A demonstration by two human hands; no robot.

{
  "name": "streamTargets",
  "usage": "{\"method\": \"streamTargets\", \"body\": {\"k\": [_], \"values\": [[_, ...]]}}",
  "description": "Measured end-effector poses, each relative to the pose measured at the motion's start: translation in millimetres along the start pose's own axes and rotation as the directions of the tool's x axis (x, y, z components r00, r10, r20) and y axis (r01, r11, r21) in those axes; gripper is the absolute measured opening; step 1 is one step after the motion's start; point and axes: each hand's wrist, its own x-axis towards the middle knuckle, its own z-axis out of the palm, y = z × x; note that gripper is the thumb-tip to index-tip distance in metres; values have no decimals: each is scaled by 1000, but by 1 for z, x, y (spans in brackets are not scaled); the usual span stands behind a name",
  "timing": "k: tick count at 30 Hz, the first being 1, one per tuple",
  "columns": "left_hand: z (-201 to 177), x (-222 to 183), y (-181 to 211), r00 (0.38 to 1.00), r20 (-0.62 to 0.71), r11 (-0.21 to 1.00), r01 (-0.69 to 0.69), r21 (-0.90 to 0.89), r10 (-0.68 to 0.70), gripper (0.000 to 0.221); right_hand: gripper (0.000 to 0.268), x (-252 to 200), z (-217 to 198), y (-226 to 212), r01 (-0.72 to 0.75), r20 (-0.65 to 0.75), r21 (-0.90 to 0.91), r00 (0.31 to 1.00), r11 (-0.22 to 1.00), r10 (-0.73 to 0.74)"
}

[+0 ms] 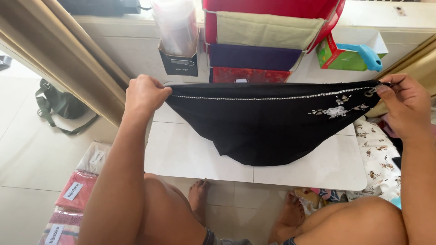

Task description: Inspecting a black garment with white embroidery for quality control purposes, involving unfolding and checking the fabric.

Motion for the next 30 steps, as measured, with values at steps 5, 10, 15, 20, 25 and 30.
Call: {"method": "streamTargets", "body": {"k": [5,10,15,20,25,30], "values": [[-7,4,-16,982,188,998,-40,57,28,24,9,1,6,-2,-6,-58,148,998,989,14],[-15,-4,-12,997,82,1000,10,10,-11,37,17,-8,18,-35,-56,83,175,996,983,42],[-15,2,-25,1000,11,986,-16,-169,18,28,15,-11,22,-18,-114,170,172,982,979,85],[-14,-2,-20,996,90,977,29,-213,-10,20,12,-14,32,-25,-122,246,158,966,980,81],[-2,13,-26,993,64,994,-93,-60,97,28,19,-9,33,11,-58,218,203,976,977,13],[6,14,-22,993,80,993,-80,-91,88,17,23,-3,20,19,-127,13,370,991,921,131]]}}
